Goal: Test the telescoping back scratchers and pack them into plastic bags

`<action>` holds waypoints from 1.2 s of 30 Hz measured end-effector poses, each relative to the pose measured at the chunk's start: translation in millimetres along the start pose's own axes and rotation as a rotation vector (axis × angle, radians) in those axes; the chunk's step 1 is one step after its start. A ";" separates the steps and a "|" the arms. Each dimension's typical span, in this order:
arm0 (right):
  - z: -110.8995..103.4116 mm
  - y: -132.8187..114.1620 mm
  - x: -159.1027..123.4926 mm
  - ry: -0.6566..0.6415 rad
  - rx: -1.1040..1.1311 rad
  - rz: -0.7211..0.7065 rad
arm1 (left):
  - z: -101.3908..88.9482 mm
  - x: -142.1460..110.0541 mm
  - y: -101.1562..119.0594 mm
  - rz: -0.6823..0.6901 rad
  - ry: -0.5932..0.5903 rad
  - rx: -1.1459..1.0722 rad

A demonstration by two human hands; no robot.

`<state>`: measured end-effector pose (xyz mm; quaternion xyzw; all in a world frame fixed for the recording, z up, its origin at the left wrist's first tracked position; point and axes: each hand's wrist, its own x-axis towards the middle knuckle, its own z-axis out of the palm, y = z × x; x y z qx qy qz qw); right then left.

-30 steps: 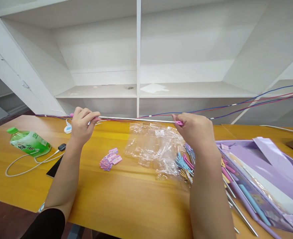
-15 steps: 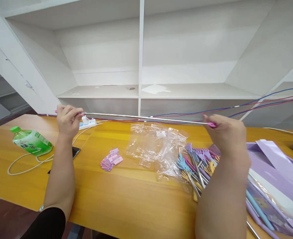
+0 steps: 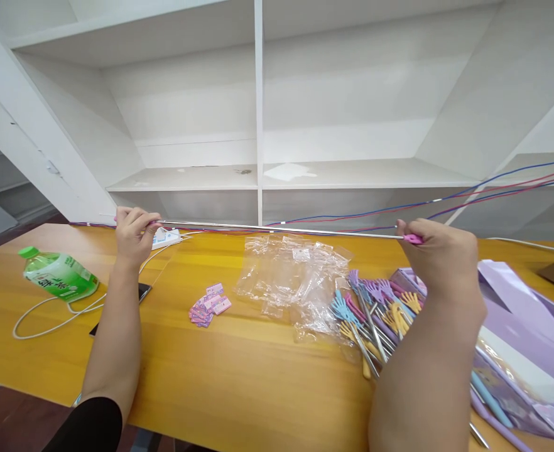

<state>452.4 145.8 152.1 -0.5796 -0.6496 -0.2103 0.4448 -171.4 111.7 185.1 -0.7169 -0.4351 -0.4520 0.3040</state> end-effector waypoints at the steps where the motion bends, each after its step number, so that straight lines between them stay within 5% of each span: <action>1: -2.3 -2.0 0.1 -0.014 -0.003 -0.009 | 0.2 -0.5 -1.4 0.004 0.013 0.003; 15: -18.3 -5.6 -1.9 0.012 -0.008 -0.002 | -4.0 4.1 4.9 0.013 0.066 0.021; 31: -34.3 14.6 -10.2 0.054 -0.011 0.334 | 16.1 11.0 44.9 0.060 -0.053 -0.021; 36: -23.7 -8.2 -0.9 0.041 -0.007 0.197 | 16.1 13.8 55.7 0.056 -0.051 -0.041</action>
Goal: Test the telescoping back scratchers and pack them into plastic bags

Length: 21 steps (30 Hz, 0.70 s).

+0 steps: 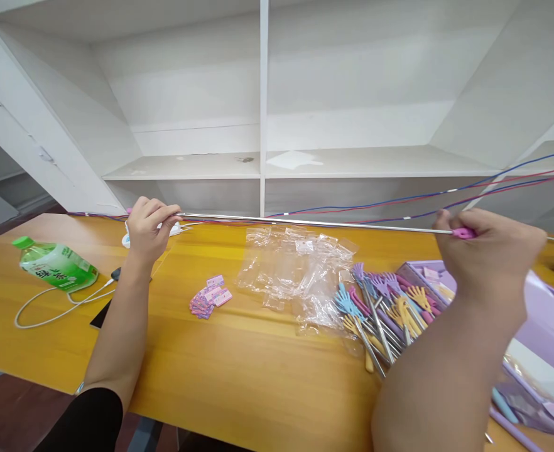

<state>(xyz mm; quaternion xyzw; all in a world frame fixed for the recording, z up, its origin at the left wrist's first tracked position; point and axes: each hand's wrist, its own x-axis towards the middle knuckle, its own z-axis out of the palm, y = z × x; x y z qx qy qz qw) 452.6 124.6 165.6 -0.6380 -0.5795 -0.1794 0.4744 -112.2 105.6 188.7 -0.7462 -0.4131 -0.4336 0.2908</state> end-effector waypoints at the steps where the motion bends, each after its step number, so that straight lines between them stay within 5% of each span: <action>1: 4.9 -9.7 0.9 -0.010 0.000 -0.037 | 1.9 0.7 4.5 0.004 -0.002 0.000; 8: 35.3 -68.9 -2.3 -0.093 0.003 -0.173 | 15.8 2.2 27.8 -0.002 -0.006 0.010; 21: 32.5 -72.4 -4.9 -0.064 0.031 -0.196 | -9.0 8.5 30.7 0.008 0.008 0.080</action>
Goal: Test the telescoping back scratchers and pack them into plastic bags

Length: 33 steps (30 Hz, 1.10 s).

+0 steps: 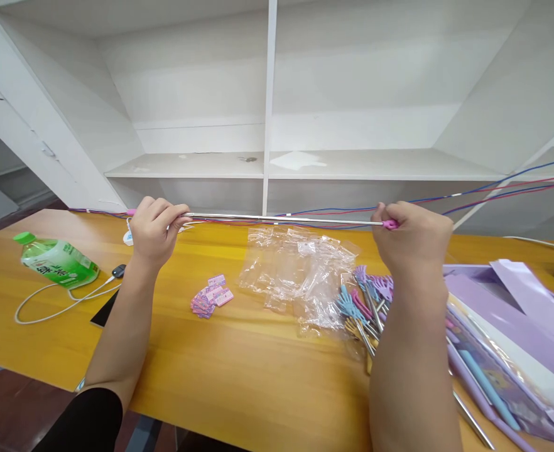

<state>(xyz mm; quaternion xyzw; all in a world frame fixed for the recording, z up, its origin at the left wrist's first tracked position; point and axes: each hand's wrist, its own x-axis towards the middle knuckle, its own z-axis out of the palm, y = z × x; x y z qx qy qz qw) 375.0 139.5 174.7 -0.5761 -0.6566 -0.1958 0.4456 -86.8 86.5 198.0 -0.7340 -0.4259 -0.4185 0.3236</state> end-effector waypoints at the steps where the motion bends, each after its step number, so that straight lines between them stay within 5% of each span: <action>1: 0.0 -1.5 0.2 -0.004 0.006 0.003 | -2.1 0.4 0.2 0.006 0.005 0.010; 7: 0.9 -23.2 0.3 -0.044 0.028 0.000 | -4.0 0.7 15.8 0.073 0.017 0.047; 16: 25.8 -104.1 -26.7 -0.061 0.162 -0.198 | 14.4 -5.8 64.8 0.133 0.071 0.089; 20: 26.9 -105.8 -30.1 0.055 0.184 -0.212 | 15.2 -7.4 76.2 0.130 0.107 0.082; 28: 4.6 -92.0 -19.5 0.060 0.146 -0.220 | 22.6 -16.6 103.7 -0.021 0.059 -0.048; 33: 14.2 -120.7 -37.9 -0.003 0.146 -0.274 | 27.8 -23.2 121.7 -0.044 0.047 -0.053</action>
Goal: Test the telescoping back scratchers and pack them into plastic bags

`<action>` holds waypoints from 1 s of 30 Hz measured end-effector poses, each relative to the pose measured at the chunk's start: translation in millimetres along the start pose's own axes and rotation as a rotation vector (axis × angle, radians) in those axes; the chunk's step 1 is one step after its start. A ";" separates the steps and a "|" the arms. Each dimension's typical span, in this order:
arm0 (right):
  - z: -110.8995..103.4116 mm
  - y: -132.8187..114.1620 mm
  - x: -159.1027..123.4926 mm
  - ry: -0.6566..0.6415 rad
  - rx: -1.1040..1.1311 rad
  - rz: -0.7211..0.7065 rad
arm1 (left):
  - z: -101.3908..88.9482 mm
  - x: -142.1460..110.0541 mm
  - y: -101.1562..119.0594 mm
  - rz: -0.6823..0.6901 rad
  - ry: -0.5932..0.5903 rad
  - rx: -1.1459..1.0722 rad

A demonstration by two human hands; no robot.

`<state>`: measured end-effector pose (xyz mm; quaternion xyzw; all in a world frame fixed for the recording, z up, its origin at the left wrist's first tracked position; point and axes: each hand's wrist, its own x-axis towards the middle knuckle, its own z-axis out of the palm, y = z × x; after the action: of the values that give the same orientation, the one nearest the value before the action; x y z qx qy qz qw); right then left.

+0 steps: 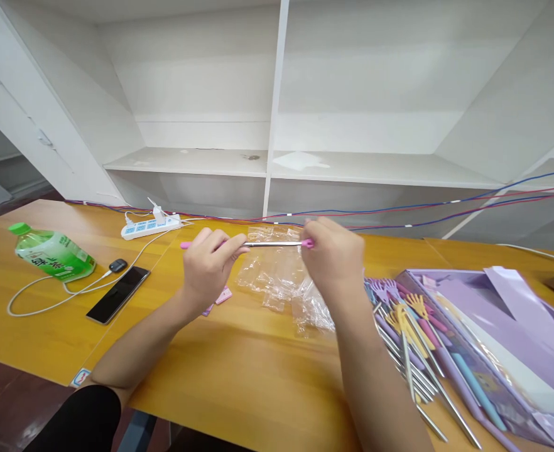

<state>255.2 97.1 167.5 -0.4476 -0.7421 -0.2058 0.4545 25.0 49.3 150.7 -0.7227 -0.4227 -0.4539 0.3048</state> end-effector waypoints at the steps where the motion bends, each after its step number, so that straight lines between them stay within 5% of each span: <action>1: 6.0 -10.3 -4.2 -0.024 0.020 -0.037 | 1.6 -2.2 3.7 0.003 -0.002 -0.002; 6: 26.5 -43.3 -18.2 -0.112 0.052 -0.030 | 6.2 -6.9 5.7 0.045 -0.036 -0.027; 21: 7.6 -42.3 -5.0 -0.538 -0.017 0.131 | 15.3 -6.0 -5.5 0.086 -0.172 -0.041; 26: 2.2 -43.1 0.6 -0.736 0.069 0.214 | 16.9 -7.1 -9.0 0.079 -0.247 -0.028; 30: 2.7 -39.6 2.5 -0.773 0.174 0.213 | 17.4 -5.6 -12.7 0.106 -0.233 -0.032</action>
<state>219.7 79.8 172.2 -0.5261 -0.8225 0.0895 0.1969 19.4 67.6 139.3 -0.7966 -0.4093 -0.3570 0.2655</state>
